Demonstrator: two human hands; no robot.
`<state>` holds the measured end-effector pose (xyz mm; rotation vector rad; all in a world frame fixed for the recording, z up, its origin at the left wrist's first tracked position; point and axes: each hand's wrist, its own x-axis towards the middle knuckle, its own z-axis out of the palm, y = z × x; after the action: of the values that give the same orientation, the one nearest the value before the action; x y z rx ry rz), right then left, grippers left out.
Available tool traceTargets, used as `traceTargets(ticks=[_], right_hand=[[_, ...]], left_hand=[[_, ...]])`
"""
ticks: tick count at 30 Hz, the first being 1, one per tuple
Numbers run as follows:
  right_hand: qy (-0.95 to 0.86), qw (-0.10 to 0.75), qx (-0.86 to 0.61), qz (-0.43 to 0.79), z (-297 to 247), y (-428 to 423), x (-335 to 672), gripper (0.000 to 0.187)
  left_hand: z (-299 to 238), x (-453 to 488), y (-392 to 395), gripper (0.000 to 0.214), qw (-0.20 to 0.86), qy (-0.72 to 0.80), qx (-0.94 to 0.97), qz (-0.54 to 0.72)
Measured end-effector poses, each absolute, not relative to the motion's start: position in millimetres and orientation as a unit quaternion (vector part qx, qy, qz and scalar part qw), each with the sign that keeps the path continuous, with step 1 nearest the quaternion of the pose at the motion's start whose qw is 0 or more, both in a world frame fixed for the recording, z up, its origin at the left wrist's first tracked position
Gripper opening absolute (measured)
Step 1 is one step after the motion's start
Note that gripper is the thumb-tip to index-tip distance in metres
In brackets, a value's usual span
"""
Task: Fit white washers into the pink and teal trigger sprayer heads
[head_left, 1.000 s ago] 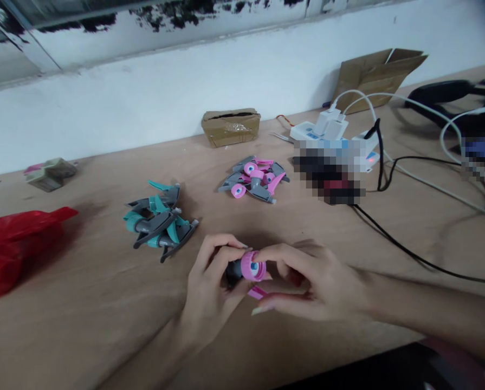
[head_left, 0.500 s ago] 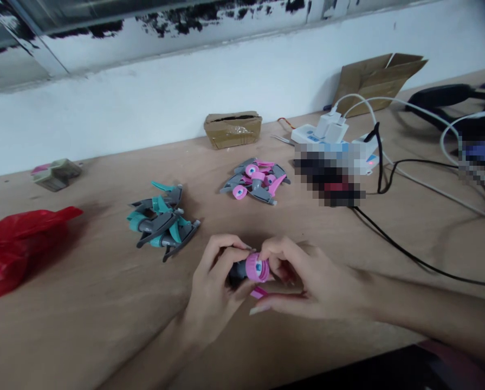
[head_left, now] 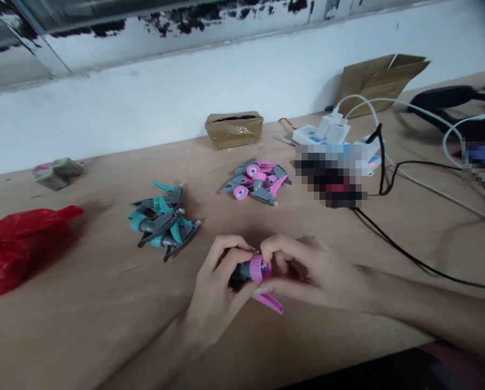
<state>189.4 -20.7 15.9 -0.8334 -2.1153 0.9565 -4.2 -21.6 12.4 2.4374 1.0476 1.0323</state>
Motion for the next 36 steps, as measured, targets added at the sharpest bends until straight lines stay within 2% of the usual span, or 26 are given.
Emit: traceTargets(ticks=[10, 21, 26, 32, 36], right_hand=[[-0.830, 0.293, -0.309, 0.361, 21, -9, 195, 0.016], [-0.849, 0.311, -0.296, 0.308, 16, -7, 195, 0.009], [-0.842, 0.337, -0.307, 0.288, 23, -10, 196, 0.012], [-0.828, 0.434, -0.316, 0.161, 15, -14, 195, 0.006], [-0.837, 0.447, -0.292, 0.124, 4, -16, 194, 0.008]], left_hand=[[10, -6, -18, 0.019, 0.161, 0.394, 0.834, 0.350], [10, -7, -18, 0.019, 0.205, 0.390, 0.834, 0.331], [9, -12, -11, 0.015, 0.227, 0.418, 0.809, 0.346], [10, -13, -8, 0.019, 0.244, 0.428, 0.793, 0.358], [11, -5, -16, 0.020, 0.284, 0.415, 0.789, 0.354]])
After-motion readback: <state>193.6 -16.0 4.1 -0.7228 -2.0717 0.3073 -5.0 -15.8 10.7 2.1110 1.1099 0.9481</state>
